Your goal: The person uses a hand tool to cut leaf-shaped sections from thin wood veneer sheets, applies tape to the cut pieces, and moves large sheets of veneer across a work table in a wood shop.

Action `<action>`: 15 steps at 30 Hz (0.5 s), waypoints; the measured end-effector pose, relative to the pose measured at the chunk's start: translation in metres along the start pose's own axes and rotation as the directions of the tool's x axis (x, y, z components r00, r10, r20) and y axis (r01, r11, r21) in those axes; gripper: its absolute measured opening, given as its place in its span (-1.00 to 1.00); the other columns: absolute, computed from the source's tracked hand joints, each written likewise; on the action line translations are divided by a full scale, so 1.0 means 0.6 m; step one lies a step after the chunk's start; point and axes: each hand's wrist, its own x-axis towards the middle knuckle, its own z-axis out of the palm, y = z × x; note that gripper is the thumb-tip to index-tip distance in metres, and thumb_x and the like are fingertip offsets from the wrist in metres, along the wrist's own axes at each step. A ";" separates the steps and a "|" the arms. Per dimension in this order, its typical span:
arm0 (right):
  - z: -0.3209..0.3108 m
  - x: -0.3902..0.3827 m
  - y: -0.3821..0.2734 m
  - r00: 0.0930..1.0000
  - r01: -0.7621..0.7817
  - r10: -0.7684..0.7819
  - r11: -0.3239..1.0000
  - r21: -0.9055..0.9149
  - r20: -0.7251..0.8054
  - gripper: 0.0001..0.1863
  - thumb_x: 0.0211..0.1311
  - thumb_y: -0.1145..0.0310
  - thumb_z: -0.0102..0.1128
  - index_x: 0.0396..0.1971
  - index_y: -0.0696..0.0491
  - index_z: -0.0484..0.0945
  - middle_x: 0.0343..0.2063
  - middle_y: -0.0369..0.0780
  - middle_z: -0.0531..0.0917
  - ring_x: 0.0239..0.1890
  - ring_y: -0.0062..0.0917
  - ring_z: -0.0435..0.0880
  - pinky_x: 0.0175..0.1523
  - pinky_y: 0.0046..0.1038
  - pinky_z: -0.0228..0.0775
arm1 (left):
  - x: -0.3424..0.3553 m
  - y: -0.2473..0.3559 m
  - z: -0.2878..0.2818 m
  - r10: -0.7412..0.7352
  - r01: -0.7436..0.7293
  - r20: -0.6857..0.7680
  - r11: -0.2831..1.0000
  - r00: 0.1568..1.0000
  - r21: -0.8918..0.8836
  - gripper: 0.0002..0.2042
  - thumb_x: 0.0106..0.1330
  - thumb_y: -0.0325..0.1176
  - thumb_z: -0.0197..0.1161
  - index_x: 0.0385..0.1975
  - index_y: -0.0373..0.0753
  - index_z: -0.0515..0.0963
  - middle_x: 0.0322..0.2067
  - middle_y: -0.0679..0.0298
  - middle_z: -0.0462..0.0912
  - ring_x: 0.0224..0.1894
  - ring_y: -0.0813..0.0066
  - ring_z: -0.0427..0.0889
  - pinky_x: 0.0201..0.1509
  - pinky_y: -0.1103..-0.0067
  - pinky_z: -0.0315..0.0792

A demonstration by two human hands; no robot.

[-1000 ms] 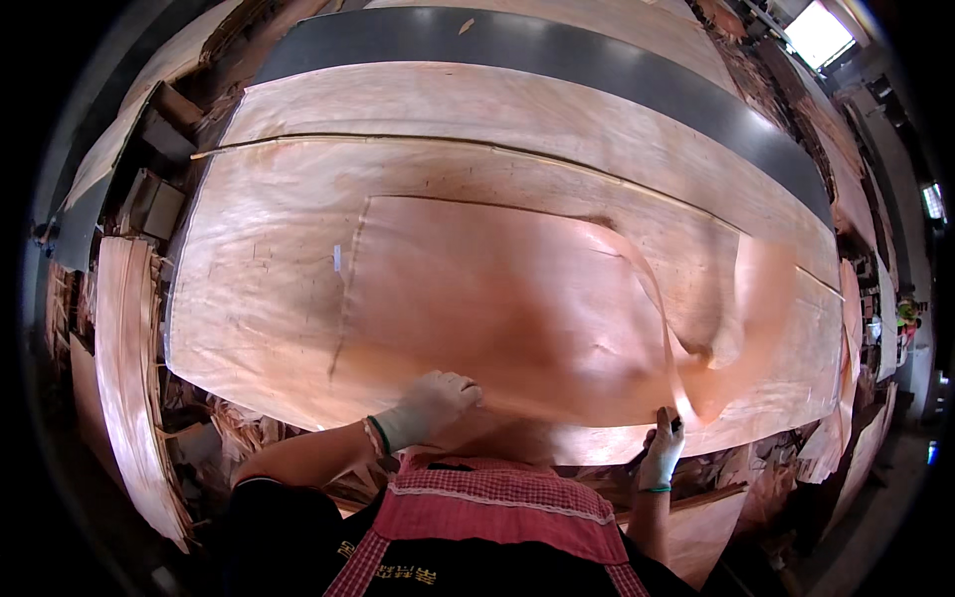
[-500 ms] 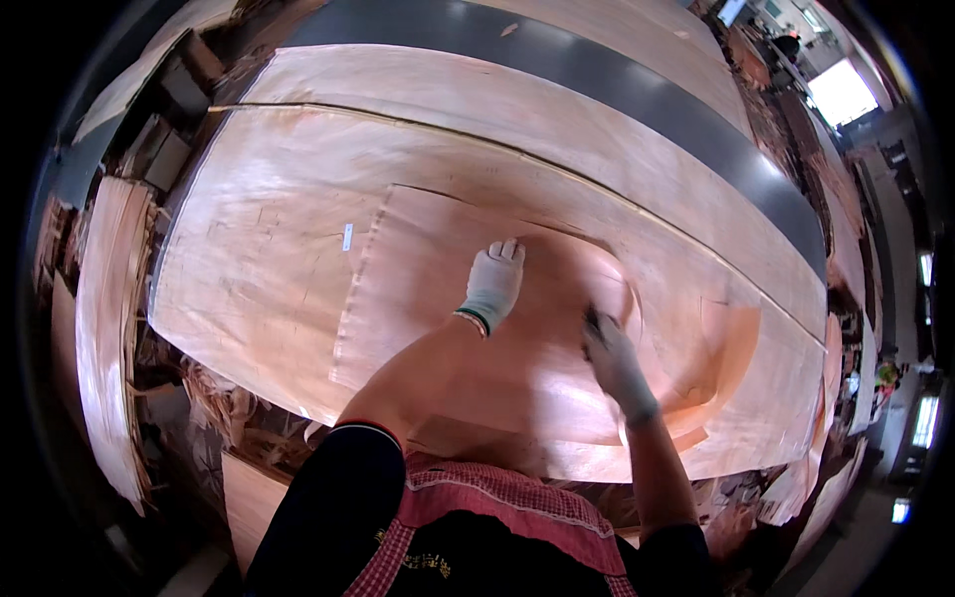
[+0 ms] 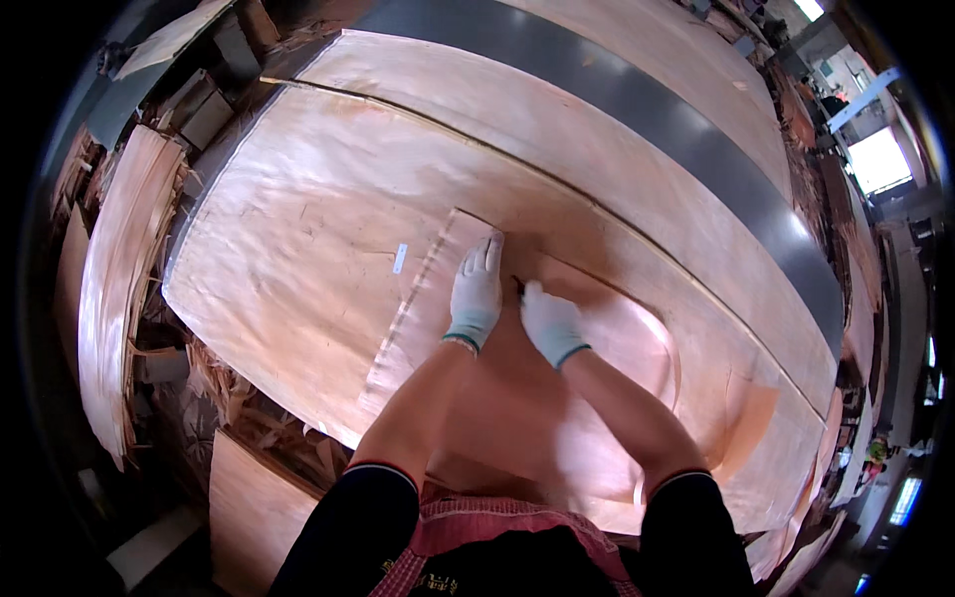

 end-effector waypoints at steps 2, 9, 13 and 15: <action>-0.002 0.056 -0.027 1.000 -0.008 0.009 0.998 0.059 -0.029 -0.85 0.24 0.37 -0.06 -0.29 0.07 0.46 -0.53 -0.01 0.68 -0.45 -0.09 0.72 -0.31 -0.09 0.56 | 0.012 0.011 0.004 -0.041 0.039 -0.005 0.983 0.999 -0.181 -0.48 0.21 -0.51 0.03 0.24 -0.28 0.30 0.25 0.07 0.37 0.29 0.10 0.33 0.38 0.31 0.20; 0.002 -0.045 0.051 0.993 0.003 -0.013 0.997 0.080 0.120 -0.83 0.31 0.31 -0.06 -0.28 0.08 0.44 -0.58 -0.04 0.66 -0.47 -0.13 0.70 -0.37 -0.08 0.52 | 0.004 -0.005 -0.007 0.035 -0.049 0.129 0.993 0.991 0.104 -0.60 0.23 -0.22 0.24 0.05 -0.19 0.52 0.22 0.03 0.38 0.30 0.05 0.30 0.33 0.21 0.24; 0.033 -0.125 0.322 0.973 -0.032 -0.027 0.968 0.248 0.230 -0.81 0.36 0.24 0.05 -0.16 -0.02 0.52 -0.50 -0.20 0.68 -0.49 -0.44 0.66 -0.42 -0.40 0.51 | 0.015 0.007 -0.001 0.072 -0.084 0.111 0.992 0.991 0.099 -0.57 0.19 -0.11 0.31 0.03 -0.15 0.55 0.21 0.04 0.38 0.28 0.02 0.31 0.31 0.20 0.25; -0.009 -0.145 0.444 0.958 -0.031 -0.100 0.896 0.443 0.270 -0.77 0.34 0.23 0.11 -0.07 -0.06 0.55 -0.45 -0.25 0.69 -0.50 -0.53 0.63 -0.40 -0.49 0.52 | 0.012 0.006 0.001 0.079 -0.088 0.100 0.993 0.992 0.081 -0.57 0.17 -0.12 0.33 0.01 -0.16 0.57 0.21 0.05 0.39 0.28 0.02 0.31 0.31 0.21 0.24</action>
